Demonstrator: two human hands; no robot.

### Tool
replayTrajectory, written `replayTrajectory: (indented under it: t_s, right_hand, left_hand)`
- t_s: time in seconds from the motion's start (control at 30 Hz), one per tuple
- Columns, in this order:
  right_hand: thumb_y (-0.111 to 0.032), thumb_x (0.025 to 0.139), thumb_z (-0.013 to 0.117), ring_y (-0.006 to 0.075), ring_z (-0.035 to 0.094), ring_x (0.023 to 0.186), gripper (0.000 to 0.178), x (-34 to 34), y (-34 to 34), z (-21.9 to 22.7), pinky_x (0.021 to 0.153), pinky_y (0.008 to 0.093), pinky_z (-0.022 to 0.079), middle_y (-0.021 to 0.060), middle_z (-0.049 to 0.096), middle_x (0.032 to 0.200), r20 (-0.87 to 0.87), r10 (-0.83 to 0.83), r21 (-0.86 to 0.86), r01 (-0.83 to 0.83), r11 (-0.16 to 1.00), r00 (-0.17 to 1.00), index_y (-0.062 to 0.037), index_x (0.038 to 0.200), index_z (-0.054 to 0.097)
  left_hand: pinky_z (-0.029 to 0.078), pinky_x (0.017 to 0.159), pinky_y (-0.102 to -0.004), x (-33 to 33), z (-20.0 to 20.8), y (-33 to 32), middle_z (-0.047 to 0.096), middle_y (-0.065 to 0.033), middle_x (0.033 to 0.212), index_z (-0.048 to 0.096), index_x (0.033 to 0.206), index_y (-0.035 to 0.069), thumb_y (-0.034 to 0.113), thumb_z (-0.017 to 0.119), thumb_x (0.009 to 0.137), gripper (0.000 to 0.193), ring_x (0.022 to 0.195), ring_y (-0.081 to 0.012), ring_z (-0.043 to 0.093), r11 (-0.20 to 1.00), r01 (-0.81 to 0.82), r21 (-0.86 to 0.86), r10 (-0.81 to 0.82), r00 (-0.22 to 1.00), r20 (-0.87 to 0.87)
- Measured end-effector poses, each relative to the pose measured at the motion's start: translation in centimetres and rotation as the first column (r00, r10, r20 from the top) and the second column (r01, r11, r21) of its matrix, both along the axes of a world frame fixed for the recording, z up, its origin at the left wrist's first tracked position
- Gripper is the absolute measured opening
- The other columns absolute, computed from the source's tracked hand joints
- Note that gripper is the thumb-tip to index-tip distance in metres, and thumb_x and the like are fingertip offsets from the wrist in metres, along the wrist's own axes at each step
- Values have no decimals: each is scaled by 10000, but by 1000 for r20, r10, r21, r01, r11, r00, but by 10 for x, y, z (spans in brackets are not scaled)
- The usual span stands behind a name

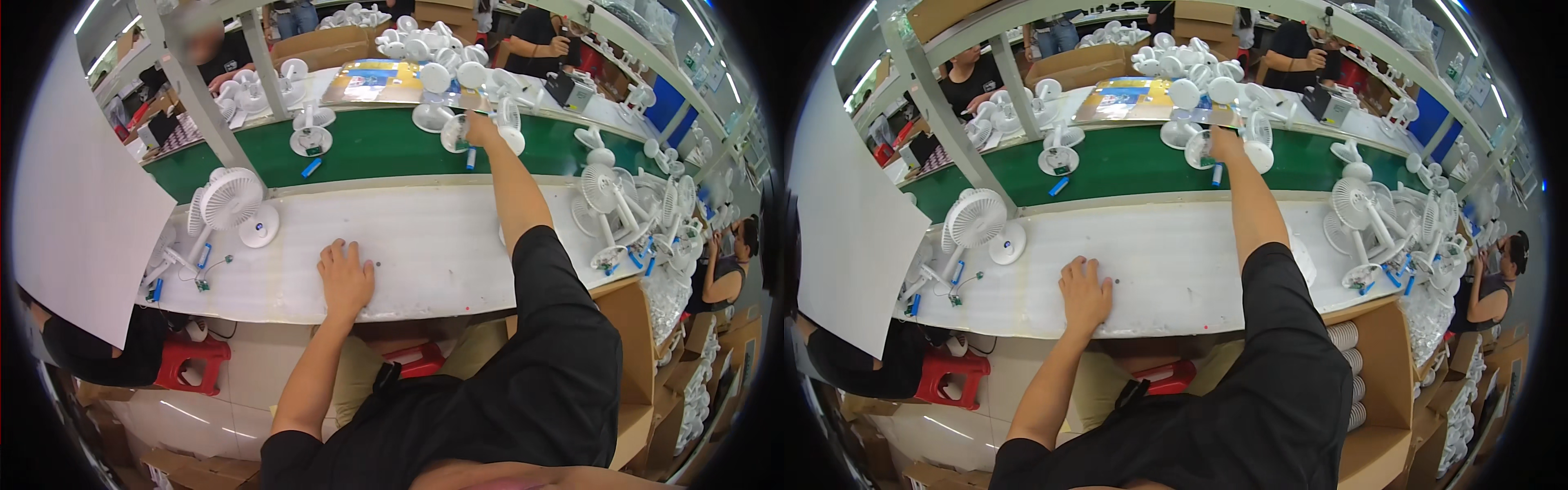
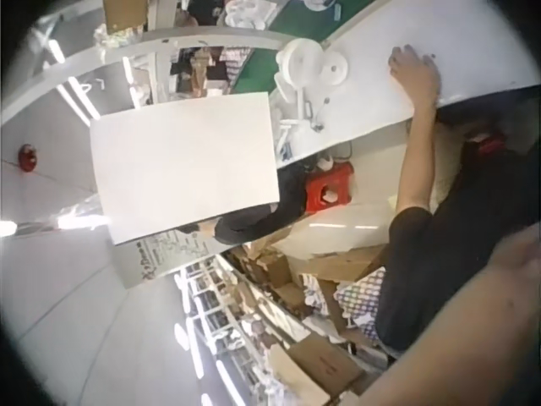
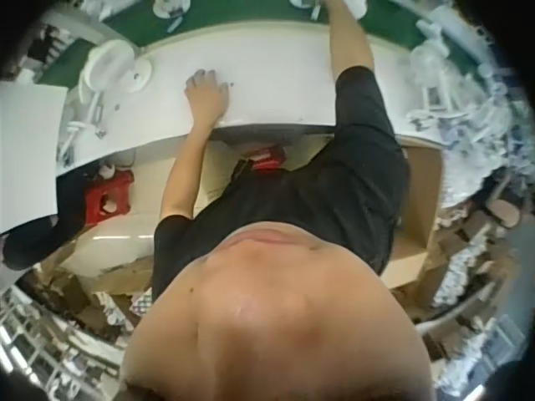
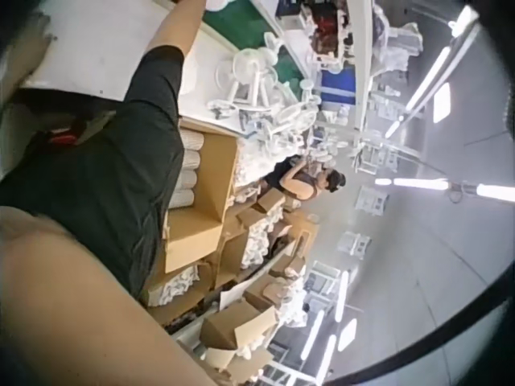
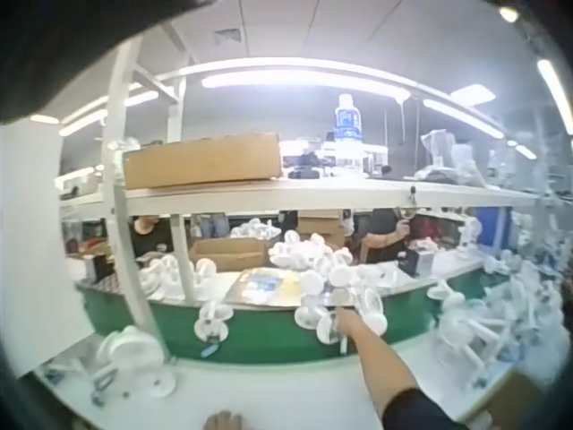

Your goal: Assembling portable electric fans on a production line, including inserting batteries and snapping plastic components together.

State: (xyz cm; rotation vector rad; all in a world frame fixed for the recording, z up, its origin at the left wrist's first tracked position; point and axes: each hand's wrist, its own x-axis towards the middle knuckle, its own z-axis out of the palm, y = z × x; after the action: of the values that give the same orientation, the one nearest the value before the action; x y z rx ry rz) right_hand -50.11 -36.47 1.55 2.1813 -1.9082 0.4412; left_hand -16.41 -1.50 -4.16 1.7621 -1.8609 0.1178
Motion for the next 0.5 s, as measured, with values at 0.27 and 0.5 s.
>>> replayTrajectory:
  t_s: [0.27,0.5]
  right_hand:
    - [-81,768,645,276,634,829,297,37,54,46,762,340,512,144,690,955,447,321,144,-422,895,835,-23,1058,667]
    - [-77,808,612,150,567,802,229,123,233,74,716,247,478,99,659,906,989,37,25,-410,912,142,21,1011,654]
  left_hand:
    - [379,966,-462,0,10,1,492,-208,1278,582,1148,18,220,641,808,399,1130,-376,449,1000,-12,18,13,999,-41]
    - [378,983,-405,3,55,10,497,-172,1259,560,1164,16,154,611,844,352,1136,-324,461,988,117,-100,-149,552,-820]
